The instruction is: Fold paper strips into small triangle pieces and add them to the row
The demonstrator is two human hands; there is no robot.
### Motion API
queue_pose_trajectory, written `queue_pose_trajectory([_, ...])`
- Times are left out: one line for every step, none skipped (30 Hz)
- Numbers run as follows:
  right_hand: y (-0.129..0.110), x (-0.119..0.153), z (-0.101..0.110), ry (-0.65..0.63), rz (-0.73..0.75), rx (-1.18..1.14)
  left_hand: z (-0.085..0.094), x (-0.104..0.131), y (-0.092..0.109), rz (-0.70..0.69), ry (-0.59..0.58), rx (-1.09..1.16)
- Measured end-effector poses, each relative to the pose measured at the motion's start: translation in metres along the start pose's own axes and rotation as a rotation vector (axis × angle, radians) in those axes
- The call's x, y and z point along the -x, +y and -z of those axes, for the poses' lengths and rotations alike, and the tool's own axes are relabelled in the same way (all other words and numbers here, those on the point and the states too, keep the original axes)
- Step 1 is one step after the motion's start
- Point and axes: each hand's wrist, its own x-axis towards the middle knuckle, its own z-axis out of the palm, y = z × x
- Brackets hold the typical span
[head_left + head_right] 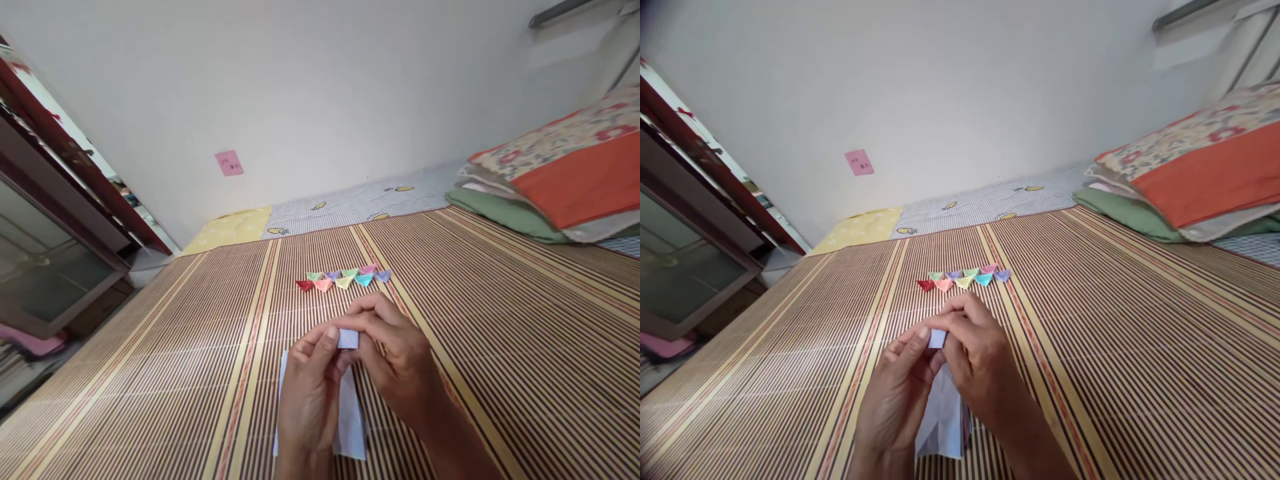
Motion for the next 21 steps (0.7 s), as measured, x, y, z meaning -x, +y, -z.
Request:
queue_pose_trajectory([0.0, 0.0, 0.0, -0.017, 0.007, 0.0, 0.001, -0.001, 0.001, 0.002, 0.017, 0.007])
queue_pose_trajectory([0.0, -0.001, 0.001, -0.033, 0.014, -0.001, 0.003, -0.002, 0.001, 0.001, 0.036, 0.014])
queue_pose_trajectory([0.0, -0.001, 0.001, -0.054, 0.017, -0.004, 0.004, -0.003, 0.001, -0.004, 0.056, 0.02])
queue_pose_trajectory([0.0, -0.001, 0.002, -0.072, 0.017, -0.014, 0.005, -0.004, 0.0, -0.011, 0.077, 0.024])
queue_pose_trajectory([0.001, -0.001, 0.003, -0.083, 0.007, -0.032, 0.006, -0.004, -0.001, -0.02, 0.098, 0.025])
queue_pose_trajectory([0.002, -0.001, 0.004, -0.084, -0.02, -0.059, 0.006, -0.005, -0.002, -0.031, 0.119, 0.023])
queue_pose_trajectory([0.003, -0.001, 0.005, -0.073, -0.062, -0.092, 0.007, -0.005, -0.002, -0.046, 0.143, 0.016])
queue_pose_trajectory([0.004, 0.0, 0.005, -0.058, -0.122, -0.125, 0.007, -0.005, -0.003, -0.062, 0.167, 0.005])
queue_pose_trajectory([0.005, 0.0, 0.006, -0.042, -0.189, -0.154, 0.007, -0.005, -0.003, -0.074, 0.184, -0.011])
queue_pose_trajectory([0.006, 0.0, 0.006, -0.035, -0.254, -0.178, 0.007, -0.005, -0.003, -0.083, 0.192, -0.028])
queue_pose_trajectory([0.007, 0.0, 0.007, -0.042, -0.307, -0.2, 0.007, -0.005, -0.003, -0.09, 0.193, -0.044])
queue_pose_trajectory([0.007, 0.0, 0.006, -0.055, -0.346, -0.221, 0.007, -0.004, -0.002, -0.094, 0.186, -0.059])
queue_pose_trajectory([0.007, 0.0, 0.006, -0.07, -0.374, -0.243, 0.008, -0.004, -0.002, -0.098, 0.177, -0.073])
queue_pose_trajectory([0.007, 0.0, 0.006, -0.083, -0.394, -0.264, 0.008, -0.003, -0.003, -0.106, 0.167, -0.088])
queue_pose_trajectory([0.007, 0.0, 0.006, -0.091, -0.406, -0.282, 0.009, -0.003, -0.003, -0.116, 0.161, -0.107])
queue_pose_trajectory([0.007, 0.0, 0.005, -0.099, -0.418, -0.294, 0.011, -0.003, -0.004, -0.128, 0.156, -0.13])
queue_pose_trajectory([0.006, 0.0, 0.005, -0.106, -0.429, -0.303, 0.012, -0.003, -0.005, -0.142, 0.152, -0.156])
queue_pose_trajectory([0.006, 0.0, 0.006, -0.115, -0.442, -0.31, 0.014, -0.003, -0.005, -0.158, 0.146, -0.187])
queue_pose_trajectory([0.005, 0.0, 0.006, -0.124, -0.457, -0.319, 0.015, -0.004, -0.006, -0.175, 0.14, -0.216])
queue_pose_trajectory([0.005, -0.001, 0.007, -0.131, -0.473, -0.33, 0.016, -0.004, -0.006, -0.189, 0.132, -0.244])
queue_pose_trajectory([0.005, -0.001, 0.007, -0.136, -0.492, -0.339, 0.017, -0.005, -0.005, -0.199, 0.122, -0.268])
